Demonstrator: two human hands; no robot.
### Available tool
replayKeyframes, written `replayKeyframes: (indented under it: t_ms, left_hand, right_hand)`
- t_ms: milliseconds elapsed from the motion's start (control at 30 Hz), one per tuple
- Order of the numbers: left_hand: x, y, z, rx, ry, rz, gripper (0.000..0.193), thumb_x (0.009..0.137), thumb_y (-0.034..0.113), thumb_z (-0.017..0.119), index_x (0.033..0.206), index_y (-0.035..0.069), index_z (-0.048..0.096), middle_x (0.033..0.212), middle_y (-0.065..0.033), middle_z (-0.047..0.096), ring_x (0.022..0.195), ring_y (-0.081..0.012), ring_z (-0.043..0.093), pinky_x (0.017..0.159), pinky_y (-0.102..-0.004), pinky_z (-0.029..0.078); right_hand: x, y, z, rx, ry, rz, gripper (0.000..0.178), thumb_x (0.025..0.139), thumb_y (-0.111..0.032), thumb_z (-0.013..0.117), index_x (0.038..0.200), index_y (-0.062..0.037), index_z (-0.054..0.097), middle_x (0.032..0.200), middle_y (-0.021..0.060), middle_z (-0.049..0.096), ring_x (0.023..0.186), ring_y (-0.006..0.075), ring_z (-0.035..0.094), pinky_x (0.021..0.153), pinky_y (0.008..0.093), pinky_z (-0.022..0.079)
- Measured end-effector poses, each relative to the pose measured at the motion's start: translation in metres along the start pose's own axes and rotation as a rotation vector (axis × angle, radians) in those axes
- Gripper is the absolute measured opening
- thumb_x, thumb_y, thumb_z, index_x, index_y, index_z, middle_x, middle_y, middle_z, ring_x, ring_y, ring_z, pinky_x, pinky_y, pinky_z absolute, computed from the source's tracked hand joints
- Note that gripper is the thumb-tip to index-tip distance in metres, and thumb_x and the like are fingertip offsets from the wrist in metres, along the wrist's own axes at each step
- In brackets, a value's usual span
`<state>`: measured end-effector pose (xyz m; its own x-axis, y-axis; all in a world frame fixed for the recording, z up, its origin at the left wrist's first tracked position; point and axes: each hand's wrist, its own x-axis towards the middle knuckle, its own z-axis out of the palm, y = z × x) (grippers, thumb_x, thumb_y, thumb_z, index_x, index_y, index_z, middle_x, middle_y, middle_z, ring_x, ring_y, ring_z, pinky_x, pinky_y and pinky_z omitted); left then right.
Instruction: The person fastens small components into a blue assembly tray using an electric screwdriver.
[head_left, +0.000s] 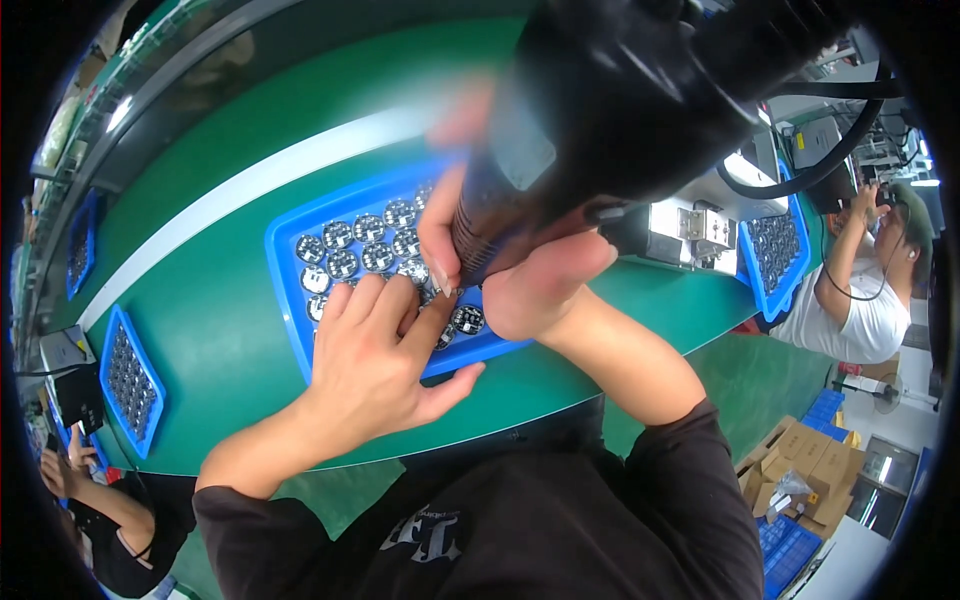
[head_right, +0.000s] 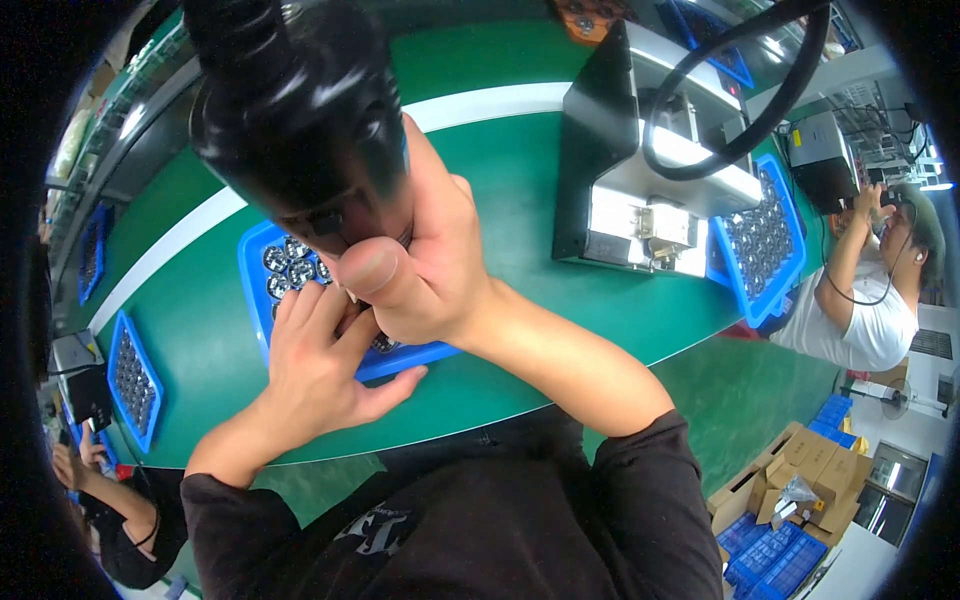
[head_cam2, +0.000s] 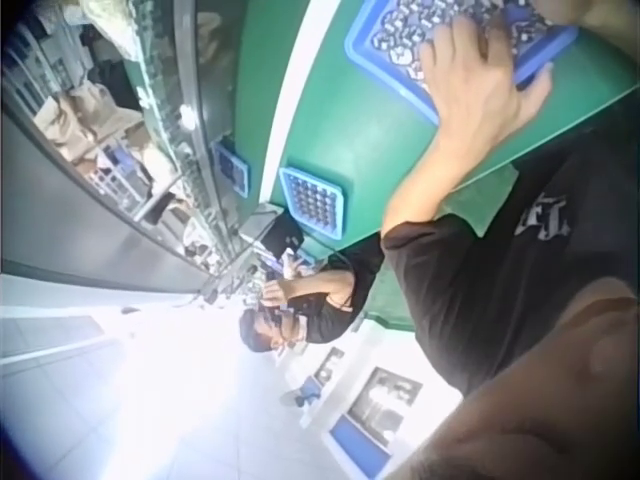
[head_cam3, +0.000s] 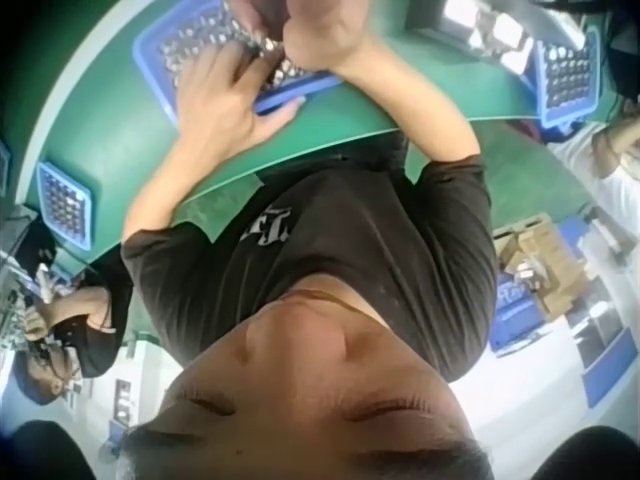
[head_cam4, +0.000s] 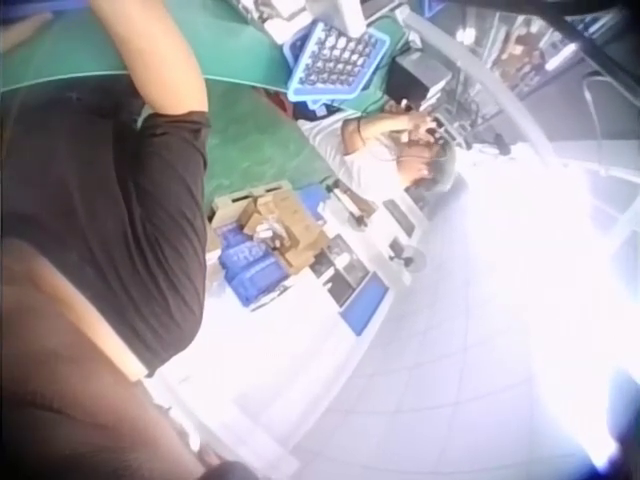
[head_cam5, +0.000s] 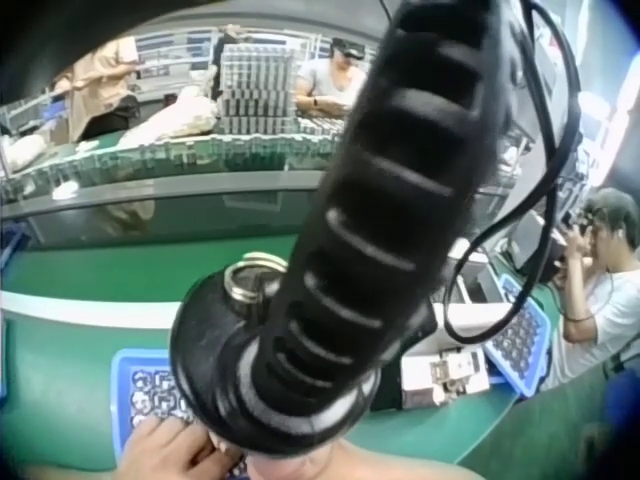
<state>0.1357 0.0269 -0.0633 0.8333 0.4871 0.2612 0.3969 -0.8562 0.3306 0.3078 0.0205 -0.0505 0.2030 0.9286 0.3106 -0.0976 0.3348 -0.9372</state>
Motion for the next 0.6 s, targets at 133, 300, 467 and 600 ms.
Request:
replayKeyframes:
  t_ms: [133,300,467,600]
  left_hand:
    - [0.0,0.0,0.001,0.019,0.022,0.008,0.056,0.069,0.04,0.082,0.11,0.002,0.074,0.085,-0.0057,0.046,0.08,-0.023,0.048,0.071,-0.037,0.036]
    - [-0.005,0.004,-0.001,0.016,0.058,0.017,0.055,0.069,0.04,0.082,0.108,0.002,0.074,0.086,-0.0063,0.048,0.082,-0.0234,0.049,0.071,-0.0368,0.037]
    - [-0.002,0.008,0.003,0.032,0.079,0.061,0.055,0.069,0.041,0.083,0.109,0.004,0.074,0.085,-0.0061,0.048,0.081,-0.0242,0.05,0.072,-0.038,0.038]
    - [-0.005,0.011,0.001,0.043,0.098,0.057,0.057,0.067,0.04,0.085,0.112,0.006,0.074,0.084,-0.0076,0.045,0.078,-0.0269,0.047,0.07,-0.0405,0.039]
  right_hand:
    - [-0.001,0.005,-0.001,-0.041,-0.027,0.002,0.115,0.067,-0.102,0.024,0.122,-0.0034,0.042,0.063,0.0021,0.056,0.051,0.0077,0.049,0.051,0.0218,0.041]
    - [-0.002,0.007,0.0,0.047,-0.051,-0.12,0.099,0.08,-0.092,0.037,0.12,-0.0022,0.045,0.063,0.0044,0.056,0.05,0.01,0.05,0.047,0.0237,0.042]
    - [-0.006,0.006,-0.014,0.05,-0.061,-0.144,0.096,0.082,-0.091,0.04,0.124,-0.0047,0.044,0.065,0.0076,0.055,0.05,0.013,0.051,0.047,0.0253,0.043]
    - [-0.016,-0.036,-0.042,0.218,-0.051,-0.229,0.108,0.08,-0.095,0.035,0.15,-0.0135,0.029,0.066,0.0103,0.054,0.048,0.0196,0.052,0.047,0.0327,0.047]
